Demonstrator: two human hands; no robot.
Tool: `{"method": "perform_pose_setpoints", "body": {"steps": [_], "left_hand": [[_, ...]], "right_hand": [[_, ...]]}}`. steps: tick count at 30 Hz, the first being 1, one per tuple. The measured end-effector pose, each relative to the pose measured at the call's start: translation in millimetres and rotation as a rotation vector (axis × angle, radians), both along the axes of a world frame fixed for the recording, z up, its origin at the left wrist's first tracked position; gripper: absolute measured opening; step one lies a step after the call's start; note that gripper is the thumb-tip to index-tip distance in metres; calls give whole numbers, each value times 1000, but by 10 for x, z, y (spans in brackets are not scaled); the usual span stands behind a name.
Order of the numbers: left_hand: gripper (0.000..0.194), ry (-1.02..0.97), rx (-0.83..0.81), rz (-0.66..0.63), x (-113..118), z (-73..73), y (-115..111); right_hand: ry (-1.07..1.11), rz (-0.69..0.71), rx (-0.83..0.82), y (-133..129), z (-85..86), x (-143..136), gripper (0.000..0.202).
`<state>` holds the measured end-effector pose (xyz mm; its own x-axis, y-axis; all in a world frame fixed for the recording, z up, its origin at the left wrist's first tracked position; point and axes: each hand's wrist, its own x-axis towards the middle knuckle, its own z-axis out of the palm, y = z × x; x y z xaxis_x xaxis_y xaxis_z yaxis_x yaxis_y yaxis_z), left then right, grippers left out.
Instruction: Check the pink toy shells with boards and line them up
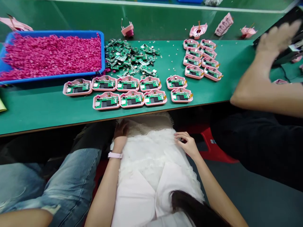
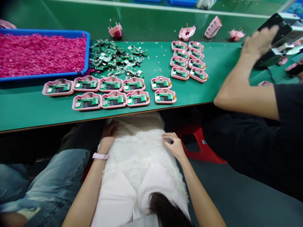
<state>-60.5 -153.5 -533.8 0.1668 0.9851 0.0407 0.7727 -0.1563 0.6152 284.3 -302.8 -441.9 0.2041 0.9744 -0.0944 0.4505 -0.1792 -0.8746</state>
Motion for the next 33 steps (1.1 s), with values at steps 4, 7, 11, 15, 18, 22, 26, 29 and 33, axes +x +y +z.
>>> {"method": "perform_pose_setpoints", "body": {"steps": [4,7,11,15,18,22,26,29,33], "left_hand": [[31,2,2,4,-2,-2,-4],[31,6,4,12,-3,-1,-7],[31,8,5,11,6,-4,0],[32,10,7,6,19,0,6],[30,7,13,3,23,7,3],[31,-2,26,-1,27,11,0],[32,-4,26,1,36,28,-3],[32,-2,12,2,51,64,-13],[32,10,-19,4,75,144,-18]], "right_hand": [[123,-85,-15,-14,-88,-4,19],[220,-146,-26,-22,-121,-31,22],[309,-229,-42,-37,-143,-74,23],[362,-319,-57,-51,-193,-109,29],[392,-367,-67,-57,-234,-132,33],[434,-417,-83,-66,-271,-152,35],[472,-458,-98,-74,-299,-161,38],[486,-486,-103,-74,-313,-167,40],[494,-506,-108,-72,-327,-172,41]]}}
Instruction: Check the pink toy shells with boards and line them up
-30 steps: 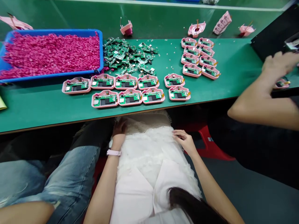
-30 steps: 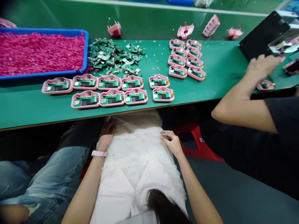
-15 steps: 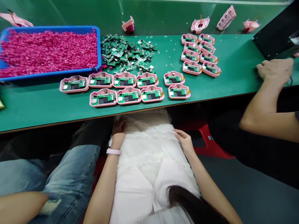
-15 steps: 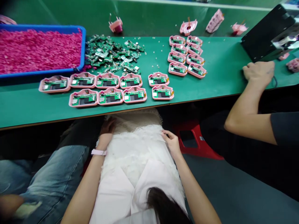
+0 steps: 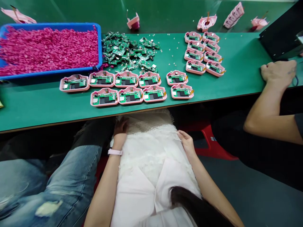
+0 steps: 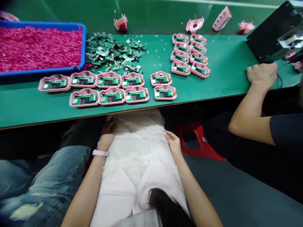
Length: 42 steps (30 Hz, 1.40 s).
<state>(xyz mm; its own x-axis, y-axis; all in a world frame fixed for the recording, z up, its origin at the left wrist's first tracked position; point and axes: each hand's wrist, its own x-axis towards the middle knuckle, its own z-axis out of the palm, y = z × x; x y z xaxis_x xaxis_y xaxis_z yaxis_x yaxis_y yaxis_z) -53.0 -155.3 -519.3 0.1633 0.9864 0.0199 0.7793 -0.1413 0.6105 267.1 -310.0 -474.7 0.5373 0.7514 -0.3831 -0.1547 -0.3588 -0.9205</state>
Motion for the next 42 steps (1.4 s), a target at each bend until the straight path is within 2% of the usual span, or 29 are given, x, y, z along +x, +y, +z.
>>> {"method": "perform_pose_setpoints", "body": {"steps": [3,5,8,9,11,12,13,15,17,20,23,28,42], "left_hand": [[31,23,-28,20,31,121,-4],[35,44,-31,58,85,266,-34],[41,73,-4,111,281,597,-178],[41,74,-3,92,384,727,-256],[38,29,-27,-42,639,977,-446],[37,-23,-41,-161,782,1082,-549],[40,-124,-57,-325,928,1165,-648],[45,-253,-82,-509,1196,1246,-818],[42,-323,-112,-566,1398,1221,-929],[36,-355,-127,-551,1534,1096,-989],[31,-354,-113,-531,1530,1023,-999],[23,-366,-107,-504,1484,1049,-1013],[17,-268,-53,-530,1506,1012,-994]], "right_hand": [[0,-12,1,4,-7,-2,43],[-8,-15,6,9,8,-13,44],[-32,4,30,14,102,-54,42],[-41,16,43,11,154,-75,40],[-56,45,70,-9,276,-119,34],[-66,69,84,-25,337,-140,30],[-82,101,102,-45,392,-158,27],[-137,170,142,-94,470,-183,21],[-190,205,173,-141,502,-196,17],[-169,168,173,-184,504,-211,16],[-58,145,155,-191,516,-239,17],[71,150,125,-184,533,-286,16],[156,118,130,-207,423,-318,13]]}}
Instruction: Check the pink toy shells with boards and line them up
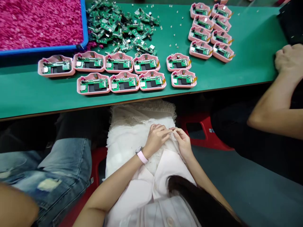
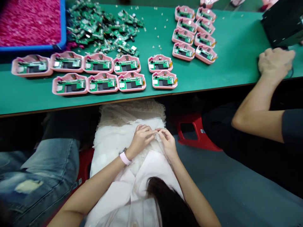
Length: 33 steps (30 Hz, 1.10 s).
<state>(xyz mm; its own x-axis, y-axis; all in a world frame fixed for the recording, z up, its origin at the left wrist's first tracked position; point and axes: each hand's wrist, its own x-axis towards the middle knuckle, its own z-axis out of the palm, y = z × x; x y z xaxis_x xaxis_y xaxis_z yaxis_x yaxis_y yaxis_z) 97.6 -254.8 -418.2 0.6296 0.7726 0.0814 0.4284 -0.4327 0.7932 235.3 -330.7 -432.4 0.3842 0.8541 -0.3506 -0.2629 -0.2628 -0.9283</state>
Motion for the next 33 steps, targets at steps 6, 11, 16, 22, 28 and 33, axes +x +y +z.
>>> {"method": "perform_pose_setpoints", "body": {"steps": [6,11,16,22,28,33], "left_hand": [[17,18,12,1,1,-24,-5],[17,26,2,0,6,-35,-9],[19,34,-22,2,6,-32,-10],[21,35,-60,-4,0,-12,-5],[23,24,-112,11,3,12,-8],[20,28,-164,37,5,-18,0]], "right_hand": [[11,-4,-12,6,-24,4,15],[-3,-14,-22,14,-13,-1,18],[-20,4,-39,12,-21,6,22],[-38,32,-59,21,-36,44,25],[-54,44,-64,28,-38,83,25],[-48,29,-62,21,-79,97,25]]}}
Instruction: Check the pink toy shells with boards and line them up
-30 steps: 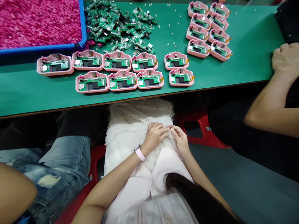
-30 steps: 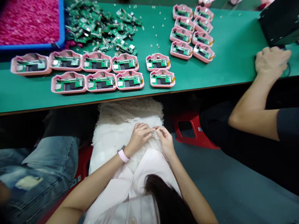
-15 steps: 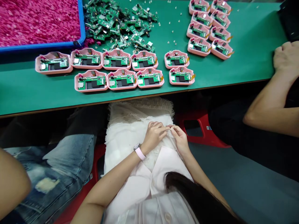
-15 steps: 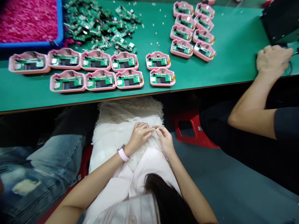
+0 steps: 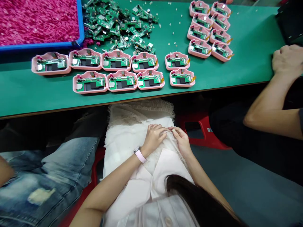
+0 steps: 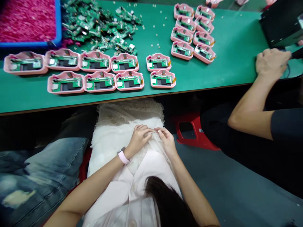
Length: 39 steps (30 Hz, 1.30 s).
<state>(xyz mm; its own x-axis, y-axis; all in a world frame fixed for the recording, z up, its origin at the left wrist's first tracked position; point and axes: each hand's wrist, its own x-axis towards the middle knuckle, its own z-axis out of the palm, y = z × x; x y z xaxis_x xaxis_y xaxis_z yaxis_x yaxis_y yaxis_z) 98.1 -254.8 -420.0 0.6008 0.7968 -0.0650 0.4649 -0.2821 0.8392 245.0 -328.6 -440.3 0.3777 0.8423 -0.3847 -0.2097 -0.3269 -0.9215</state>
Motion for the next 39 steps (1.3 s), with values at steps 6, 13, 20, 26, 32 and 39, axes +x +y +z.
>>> {"method": "perform_pose_setpoints", "body": {"steps": [6,13,20,26,32,39], "left_hand": [[19,-18,-39,-14,-46,0,20],[20,-30,34,66,-139,71,59],[18,79,163,233,-944,313,146],[14,306,141,227,-1555,268,-136],[10,407,159,170,-1571,246,-312],[10,381,166,210,-1579,301,-325]], "right_hand": [[-19,-18,-10,4,6,23,27],[-123,-165,18,73,47,239,27],[-523,-210,42,146,77,613,22],[-874,22,108,211,104,601,20],[-882,182,236,319,259,349,19],[-886,322,289,249,273,263,18]]}}
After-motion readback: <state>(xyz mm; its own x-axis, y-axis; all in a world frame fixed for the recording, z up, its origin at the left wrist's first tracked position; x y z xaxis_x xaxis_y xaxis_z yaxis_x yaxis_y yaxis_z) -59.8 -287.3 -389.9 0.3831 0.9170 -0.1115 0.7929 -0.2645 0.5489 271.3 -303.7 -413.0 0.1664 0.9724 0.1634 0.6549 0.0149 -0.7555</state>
